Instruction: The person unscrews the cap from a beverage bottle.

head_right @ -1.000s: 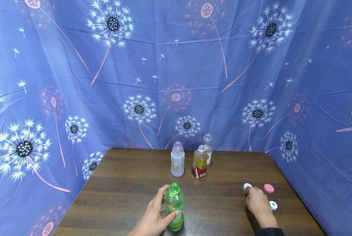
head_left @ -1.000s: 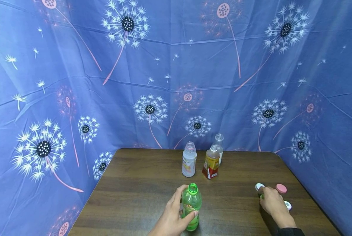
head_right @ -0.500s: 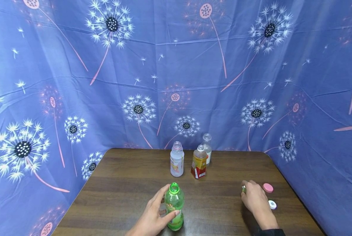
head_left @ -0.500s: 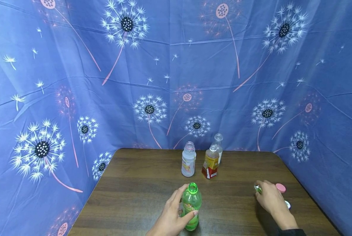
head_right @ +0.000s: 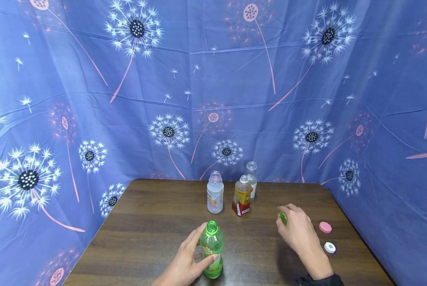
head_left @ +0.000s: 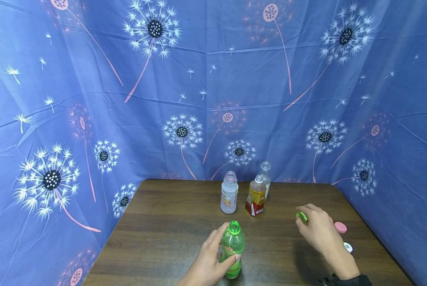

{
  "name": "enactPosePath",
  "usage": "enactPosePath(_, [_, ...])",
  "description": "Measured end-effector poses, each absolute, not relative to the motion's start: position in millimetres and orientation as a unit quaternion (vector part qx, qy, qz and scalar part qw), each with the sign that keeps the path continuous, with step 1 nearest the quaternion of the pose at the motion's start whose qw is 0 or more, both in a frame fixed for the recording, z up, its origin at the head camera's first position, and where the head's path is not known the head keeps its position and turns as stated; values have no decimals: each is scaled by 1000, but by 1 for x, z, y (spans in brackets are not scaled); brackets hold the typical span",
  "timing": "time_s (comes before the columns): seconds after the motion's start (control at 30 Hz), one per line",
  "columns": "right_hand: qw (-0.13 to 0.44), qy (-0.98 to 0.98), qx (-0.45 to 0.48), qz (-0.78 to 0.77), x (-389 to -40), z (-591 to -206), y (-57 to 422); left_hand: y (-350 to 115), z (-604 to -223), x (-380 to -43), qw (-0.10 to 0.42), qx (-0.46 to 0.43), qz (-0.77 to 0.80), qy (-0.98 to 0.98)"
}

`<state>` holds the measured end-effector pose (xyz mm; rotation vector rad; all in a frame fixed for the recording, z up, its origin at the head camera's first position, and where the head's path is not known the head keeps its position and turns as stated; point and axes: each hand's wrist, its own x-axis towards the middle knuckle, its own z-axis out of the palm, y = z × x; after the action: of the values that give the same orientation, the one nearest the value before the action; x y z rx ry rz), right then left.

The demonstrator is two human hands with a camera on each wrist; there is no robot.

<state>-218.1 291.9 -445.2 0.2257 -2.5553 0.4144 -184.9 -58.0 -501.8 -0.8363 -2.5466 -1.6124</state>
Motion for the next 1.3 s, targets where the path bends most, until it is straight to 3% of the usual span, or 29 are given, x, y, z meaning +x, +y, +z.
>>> enactPosePath(0.2, [322, -925, 126, 159, -211, -421, 267, -58, -503, -185, 8, -265, -516, -815])
enactPosePath(0.4, [340, -911, 161, 172, -204, -404, 244, -59, -503, -185, 13, -265, -506, -821])
enactPosePath(1.3, [269, -889, 311, 199, -177, -371, 158, -57, -502, -185, 35, -287, -494, -820])
